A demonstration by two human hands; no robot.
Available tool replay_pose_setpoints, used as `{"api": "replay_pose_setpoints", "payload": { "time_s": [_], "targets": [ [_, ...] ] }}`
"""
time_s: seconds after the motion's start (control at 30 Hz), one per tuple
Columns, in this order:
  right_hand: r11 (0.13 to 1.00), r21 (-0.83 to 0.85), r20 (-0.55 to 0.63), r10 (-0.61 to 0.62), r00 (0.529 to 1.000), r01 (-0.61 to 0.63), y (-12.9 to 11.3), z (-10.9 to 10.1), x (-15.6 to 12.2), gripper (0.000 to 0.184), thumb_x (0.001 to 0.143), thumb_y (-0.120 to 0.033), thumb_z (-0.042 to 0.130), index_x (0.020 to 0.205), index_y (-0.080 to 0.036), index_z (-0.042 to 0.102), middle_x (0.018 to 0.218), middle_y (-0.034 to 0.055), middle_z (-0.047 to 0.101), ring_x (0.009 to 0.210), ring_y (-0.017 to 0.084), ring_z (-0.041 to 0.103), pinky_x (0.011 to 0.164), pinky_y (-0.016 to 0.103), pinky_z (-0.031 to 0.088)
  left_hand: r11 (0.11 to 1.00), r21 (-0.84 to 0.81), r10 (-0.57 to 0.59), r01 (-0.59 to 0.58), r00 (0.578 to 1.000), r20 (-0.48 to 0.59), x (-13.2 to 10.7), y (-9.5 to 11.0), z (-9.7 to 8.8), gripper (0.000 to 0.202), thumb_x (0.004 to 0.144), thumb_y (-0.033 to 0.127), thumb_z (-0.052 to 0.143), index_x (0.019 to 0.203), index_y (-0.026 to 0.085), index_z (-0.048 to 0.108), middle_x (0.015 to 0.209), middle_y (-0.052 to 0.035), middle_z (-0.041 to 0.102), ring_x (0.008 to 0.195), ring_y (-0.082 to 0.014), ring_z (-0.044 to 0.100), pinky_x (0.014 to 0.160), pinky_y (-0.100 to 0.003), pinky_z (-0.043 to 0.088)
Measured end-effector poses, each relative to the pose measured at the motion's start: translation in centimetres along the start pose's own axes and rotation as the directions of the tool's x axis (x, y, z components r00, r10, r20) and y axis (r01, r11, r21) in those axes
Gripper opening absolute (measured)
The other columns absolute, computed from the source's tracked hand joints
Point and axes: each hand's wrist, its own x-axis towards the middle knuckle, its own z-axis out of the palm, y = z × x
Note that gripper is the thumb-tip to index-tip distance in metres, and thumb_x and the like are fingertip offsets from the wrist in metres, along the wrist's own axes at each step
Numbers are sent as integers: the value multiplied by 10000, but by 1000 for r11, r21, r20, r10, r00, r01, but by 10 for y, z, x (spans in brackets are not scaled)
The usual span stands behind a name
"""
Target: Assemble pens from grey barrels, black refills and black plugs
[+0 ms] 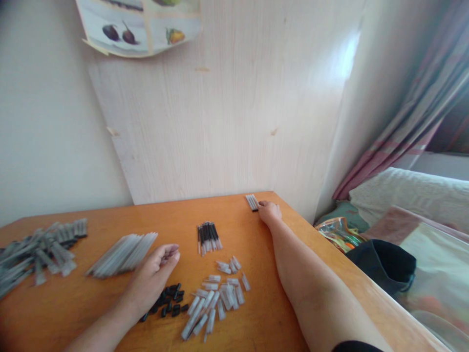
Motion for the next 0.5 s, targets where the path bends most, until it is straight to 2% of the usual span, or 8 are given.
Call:
{"api": "replay_pose_setpoints", "payload": {
  "time_s": [0.2,0.5],
  "targets": [
    [998,-15,7,-61,998,61,4,6,3,362,810,-209,502,1075,-309,728,1134,25,682,1180,268,516,1006,381,392,1000,9,2,-2,1000,3,0,-1,0,354,866,440,490,1087,184,595,1107,-83,661,1021,-207,625,921,-373,491],
    [999,2,2,-50,999,50,6,9,6,365,797,-195,488,1037,-308,740,1121,31,685,1139,271,546,979,396,411,1000,11,-4,4,1000,11,0,1,-1,362,872,448,483,1095,182,585,1111,-83,654,1026,-199,618,931,-371,484]
  ]
}}
